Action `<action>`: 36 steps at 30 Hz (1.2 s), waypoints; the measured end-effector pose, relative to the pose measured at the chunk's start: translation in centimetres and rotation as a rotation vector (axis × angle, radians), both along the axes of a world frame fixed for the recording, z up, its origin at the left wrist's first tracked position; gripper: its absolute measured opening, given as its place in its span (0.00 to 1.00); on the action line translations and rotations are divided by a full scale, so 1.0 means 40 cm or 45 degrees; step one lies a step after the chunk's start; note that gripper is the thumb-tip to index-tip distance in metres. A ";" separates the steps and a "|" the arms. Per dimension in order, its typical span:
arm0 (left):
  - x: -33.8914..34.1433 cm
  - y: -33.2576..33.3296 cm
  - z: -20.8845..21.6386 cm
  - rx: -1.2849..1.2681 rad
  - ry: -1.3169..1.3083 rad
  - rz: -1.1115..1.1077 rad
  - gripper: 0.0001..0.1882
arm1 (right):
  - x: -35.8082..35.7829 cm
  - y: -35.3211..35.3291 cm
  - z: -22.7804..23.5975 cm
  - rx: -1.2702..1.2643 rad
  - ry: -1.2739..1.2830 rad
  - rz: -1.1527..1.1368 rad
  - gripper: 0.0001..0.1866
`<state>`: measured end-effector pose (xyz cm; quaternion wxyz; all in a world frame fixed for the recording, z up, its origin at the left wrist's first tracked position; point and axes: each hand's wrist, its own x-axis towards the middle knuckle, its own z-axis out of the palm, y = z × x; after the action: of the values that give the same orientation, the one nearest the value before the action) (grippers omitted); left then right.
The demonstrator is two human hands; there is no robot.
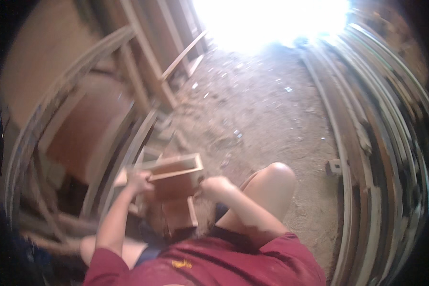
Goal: The person assembles a small wooden frame by hand, fitting pieces together and adjusting alignment. The person repeatedly checks fit and repositions components to ensure proper assembly.
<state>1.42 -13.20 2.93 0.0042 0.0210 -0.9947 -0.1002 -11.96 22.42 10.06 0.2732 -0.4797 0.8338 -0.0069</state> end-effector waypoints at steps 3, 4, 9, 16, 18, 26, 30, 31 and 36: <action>-0.009 0.056 0.052 -0.125 0.198 -0.106 0.10 | 0.008 0.049 0.063 -0.149 0.012 -0.133 0.30; -0.002 0.058 0.060 -0.087 0.192 -0.149 0.09 | 0.009 0.051 0.083 -0.091 0.026 -0.130 0.32; 0.061 0.021 -0.006 -0.256 0.032 -0.042 0.09 | 0.019 0.023 0.098 -0.188 0.057 -0.057 0.30; 0.069 0.012 -0.028 -0.228 -0.095 0.105 0.14 | -0.003 0.023 0.033 -0.158 0.064 -0.068 0.22; 0.064 0.061 -0.047 -0.194 0.265 0.305 0.28 | 0.002 0.016 0.040 -0.153 0.032 -0.061 0.18; 0.034 0.138 -0.249 1.475 0.362 1.633 0.50 | 0.016 -0.008 0.035 -0.113 0.010 0.039 0.14; -0.005 0.112 -0.205 1.763 0.103 1.797 0.27 | 0.008 -0.018 0.034 -0.003 -0.065 0.059 0.16; 0.019 0.097 -0.237 1.746 0.175 1.767 0.26 | 0.017 -0.023 0.034 -0.034 -0.097 0.035 0.16; 0.026 0.095 -0.195 1.471 0.164 1.419 0.24 | 0.013 -0.008 0.030 -0.024 -0.140 -0.181 0.17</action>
<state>2.48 -9.39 -4.88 0.0995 0.5073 -0.6267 -0.5831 -11.44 22.10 11.26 0.3130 -0.4208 0.8493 -0.0605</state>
